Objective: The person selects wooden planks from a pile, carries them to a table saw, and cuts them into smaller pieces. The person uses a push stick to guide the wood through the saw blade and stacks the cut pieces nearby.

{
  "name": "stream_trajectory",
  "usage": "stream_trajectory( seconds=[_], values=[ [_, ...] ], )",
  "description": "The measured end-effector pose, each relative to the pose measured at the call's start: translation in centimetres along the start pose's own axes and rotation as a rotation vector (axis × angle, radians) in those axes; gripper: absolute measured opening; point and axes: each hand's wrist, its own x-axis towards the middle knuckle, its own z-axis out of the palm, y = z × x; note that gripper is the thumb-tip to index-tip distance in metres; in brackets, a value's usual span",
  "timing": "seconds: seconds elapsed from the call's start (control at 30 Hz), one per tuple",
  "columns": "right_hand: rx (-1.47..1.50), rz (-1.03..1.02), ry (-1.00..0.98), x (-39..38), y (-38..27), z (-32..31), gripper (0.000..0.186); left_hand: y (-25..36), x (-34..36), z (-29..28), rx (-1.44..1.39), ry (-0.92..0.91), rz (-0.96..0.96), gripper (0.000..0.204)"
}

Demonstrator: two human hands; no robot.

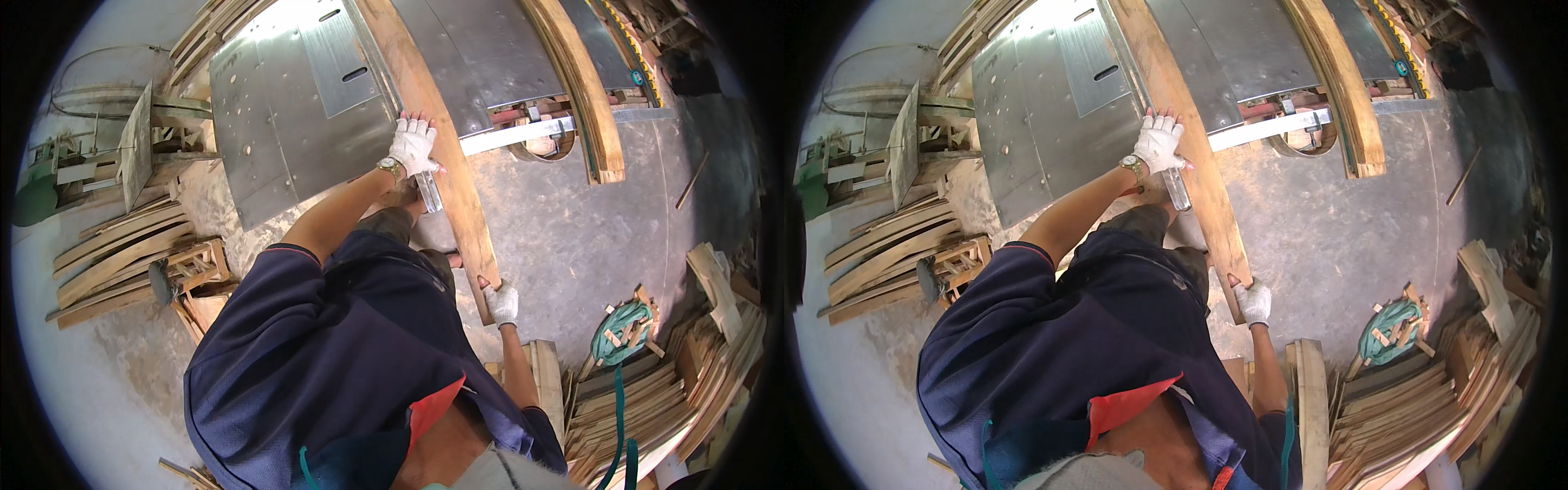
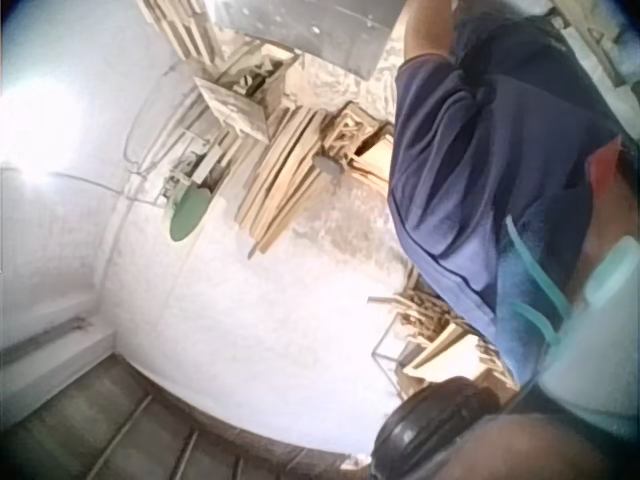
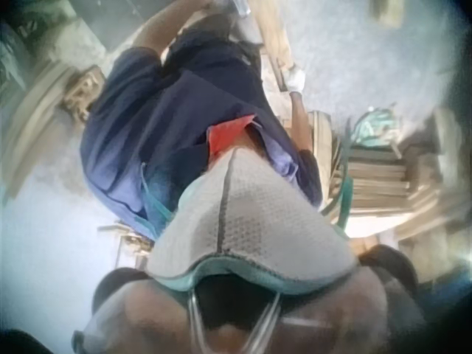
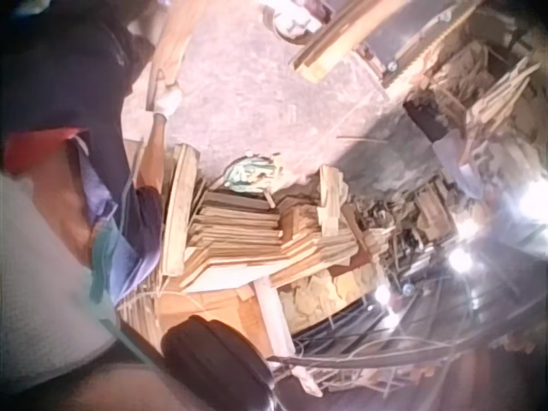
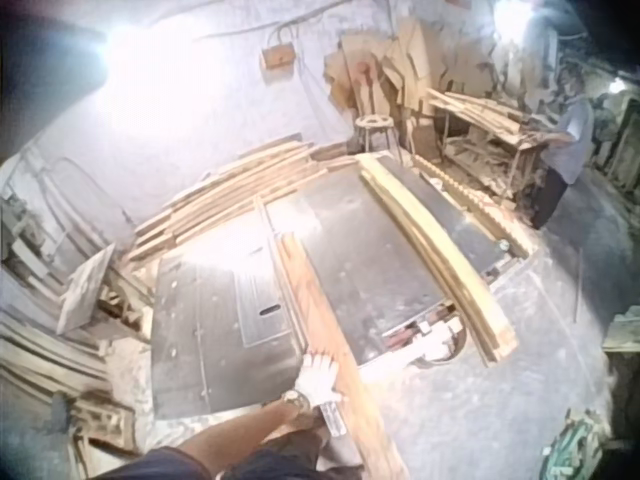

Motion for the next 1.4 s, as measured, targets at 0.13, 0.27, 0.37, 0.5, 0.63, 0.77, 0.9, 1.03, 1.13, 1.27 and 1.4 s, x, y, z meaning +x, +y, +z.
stream_trajectory(
  seconds=[0.13, 0.27, 0.37, 0.5, 0.63, 0.77, 0.9, 1.03, 1.13, 1.27, 1.4],
  values=[
    [0.014, -0.035, 0.047, 1.3, -1.7, 0.3, 0.070, -1.4, 1.4, -0.4, 0.010, -0.009, -0.012, 0.126],
    [-0.012, -0.042, 0.036, 3.0, -3.4, 0.6, 0.069, -3.2, 2.7, -0.8, 0.001, -0.031, -0.035, 0.126],
    [0.030, -0.023, 0.021, 3.8, -5.1, 0.5, 0.068, -3.5, 3.3, -0.9, -0.026, -0.027, -0.119, 0.119],
    [0.062, -0.005, 0.010, 4.8, -7.3, 0.3, 0.066, -0.2, 2.1, -3.0, -0.110, -0.144, -0.220, 0.122],
    [0.097, 0.020, -0.033, 5.6, -9.9, -0.4, 0.066, 3.4, -0.3, -2.3, -0.110, -0.188, -0.273, 0.136],
    [0.053, 0.042, -0.035, 6.8, -11.6, -0.3, 0.069, 2.7, 0.7, -1.9, -0.067, -0.198, -0.293, 0.146],
    [0.036, 0.013, -0.031, 8.0, -13.6, -0.4, 0.072, 0.7, 2.0, -2.1, -0.065, -0.184, -0.285, 0.148],
    [0.045, -0.032, -0.029, 9.4, -14.7, 0.0, 0.074, -0.6, 3.2, -2.1, -0.034, -0.186, -0.287, 0.148],
    [0.057, -0.046, -0.026, 10.2, -16.0, -0.1, 0.076, -1.7, 4.3, -2.4, -0.011, -0.196, -0.293, 0.147],
    [0.058, -0.068, -0.025, 12.0, -17.5, 0.3, 0.076, -3.6, 5.6, -2.7, -0.003, -0.170, -0.300, 0.145],
    [0.067, -0.096, -0.013, 13.6, -19.4, 0.6, 0.078, -5.7, 7.2, -3.3, -0.007, -0.165, -0.306, 0.141]
  ],
)
